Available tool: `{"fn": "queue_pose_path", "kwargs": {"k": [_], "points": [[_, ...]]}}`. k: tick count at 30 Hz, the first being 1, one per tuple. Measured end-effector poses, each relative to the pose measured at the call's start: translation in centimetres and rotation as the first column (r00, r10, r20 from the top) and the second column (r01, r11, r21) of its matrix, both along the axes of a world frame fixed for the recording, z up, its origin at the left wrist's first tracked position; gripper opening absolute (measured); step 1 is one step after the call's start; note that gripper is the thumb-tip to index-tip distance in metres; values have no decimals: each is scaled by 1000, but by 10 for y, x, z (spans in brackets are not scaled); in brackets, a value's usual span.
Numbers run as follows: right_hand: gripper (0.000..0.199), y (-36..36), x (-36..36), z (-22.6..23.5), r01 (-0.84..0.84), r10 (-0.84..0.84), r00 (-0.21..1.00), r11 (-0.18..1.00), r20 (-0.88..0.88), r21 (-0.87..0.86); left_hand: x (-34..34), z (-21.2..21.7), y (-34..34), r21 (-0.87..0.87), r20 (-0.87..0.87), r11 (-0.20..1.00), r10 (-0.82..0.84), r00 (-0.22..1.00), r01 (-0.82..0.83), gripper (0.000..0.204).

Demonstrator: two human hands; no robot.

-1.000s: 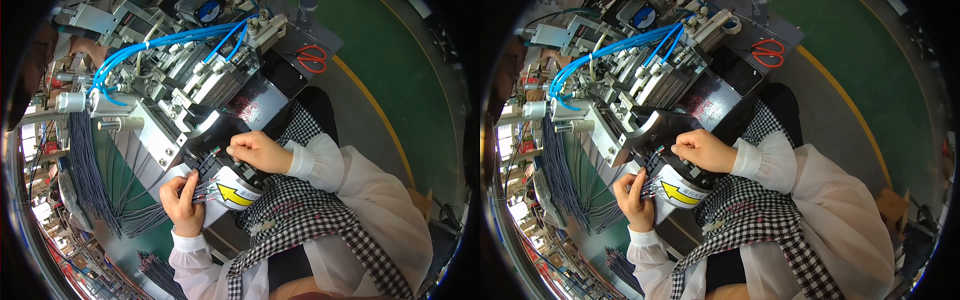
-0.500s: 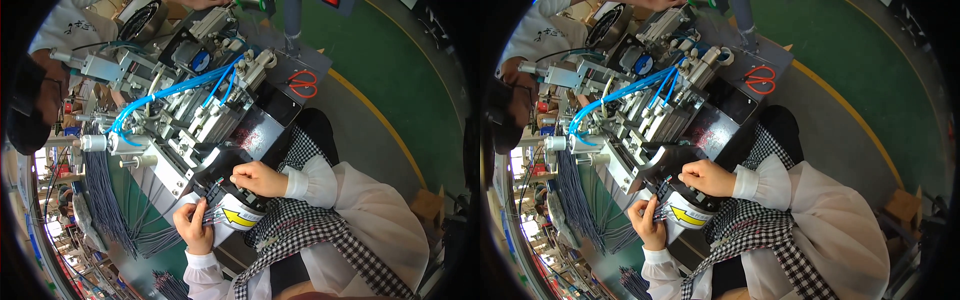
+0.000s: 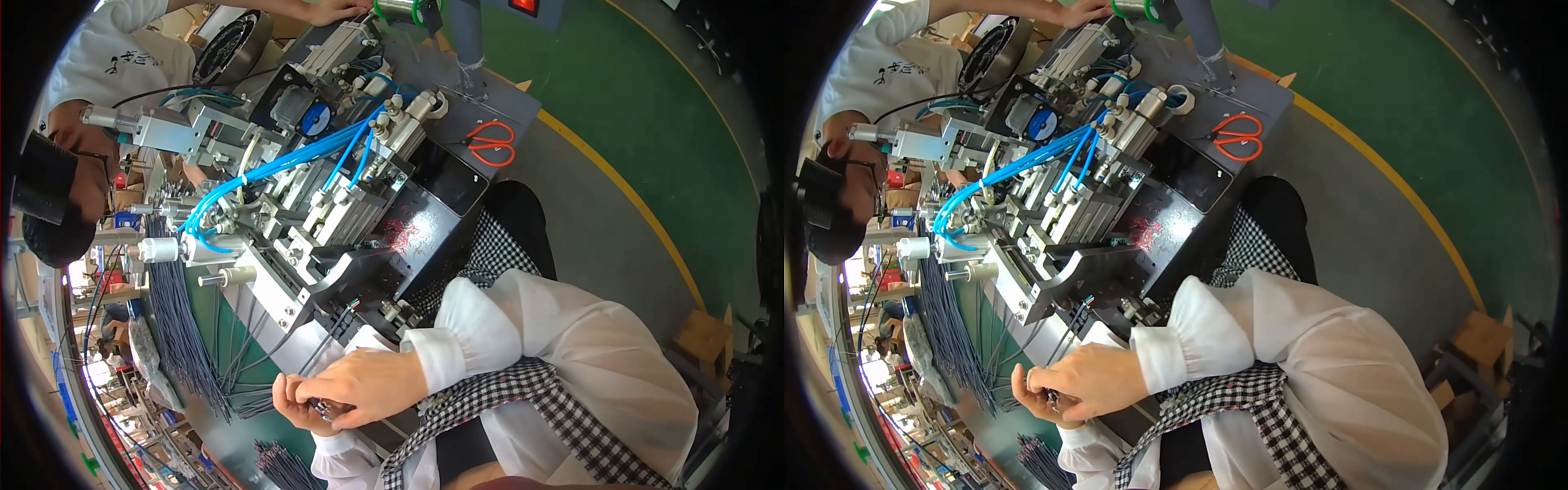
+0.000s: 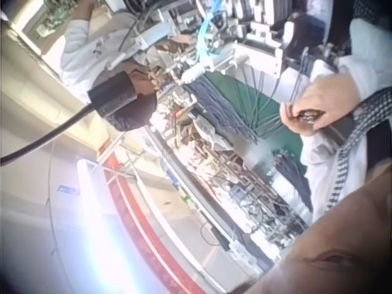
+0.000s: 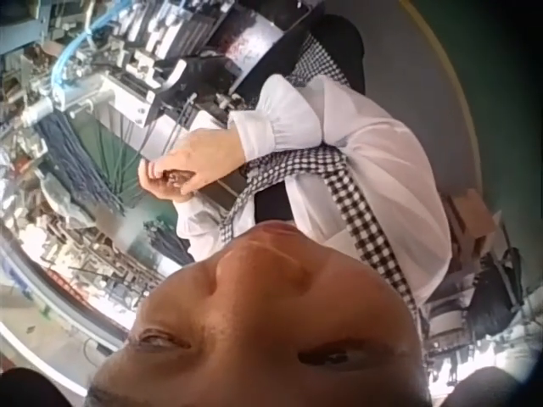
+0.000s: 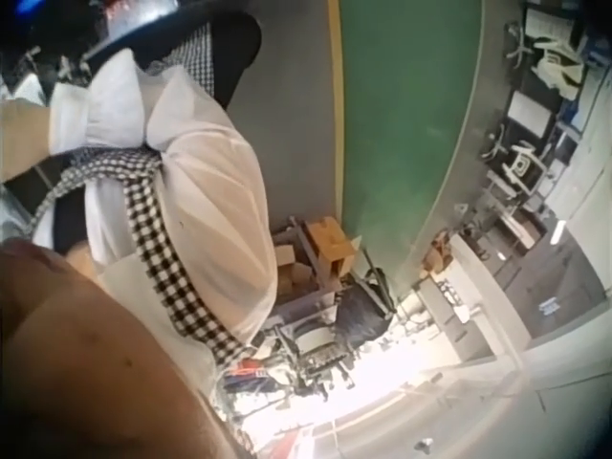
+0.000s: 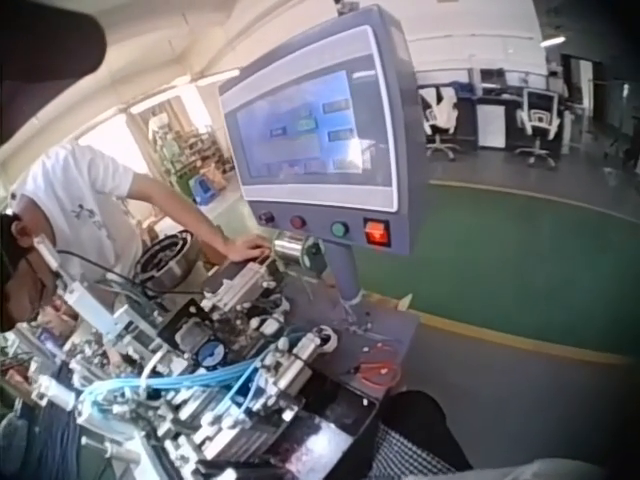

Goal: Assembling and terminating wires using an industrial machine and hand tools.

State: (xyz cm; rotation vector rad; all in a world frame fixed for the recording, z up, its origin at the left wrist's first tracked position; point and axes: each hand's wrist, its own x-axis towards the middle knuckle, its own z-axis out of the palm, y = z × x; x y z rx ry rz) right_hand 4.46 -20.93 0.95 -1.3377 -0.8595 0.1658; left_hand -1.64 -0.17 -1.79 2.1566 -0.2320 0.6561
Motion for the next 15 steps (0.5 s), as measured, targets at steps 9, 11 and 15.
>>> {"fn": "queue_pose_path", "kwargs": {"k": [9, 11, 15], "points": [[19, 22, 0, -20, 13, -12, 999, 1000, 35, -28, 9, 53, -23, 361, -391, 918, -12, 920, 166, 65], [18, 23, -1, -23, 26, -25, 999, 1000, 28, -16, 13, 96, -32, 508, -440, 827, 10, 898, 240, 67], [17, 28, -3, -17, 3, -3, 999, 1000, 44, 8, -3, 162, -45, 260, 44, 965, -37, 998, 24, 65]]}}
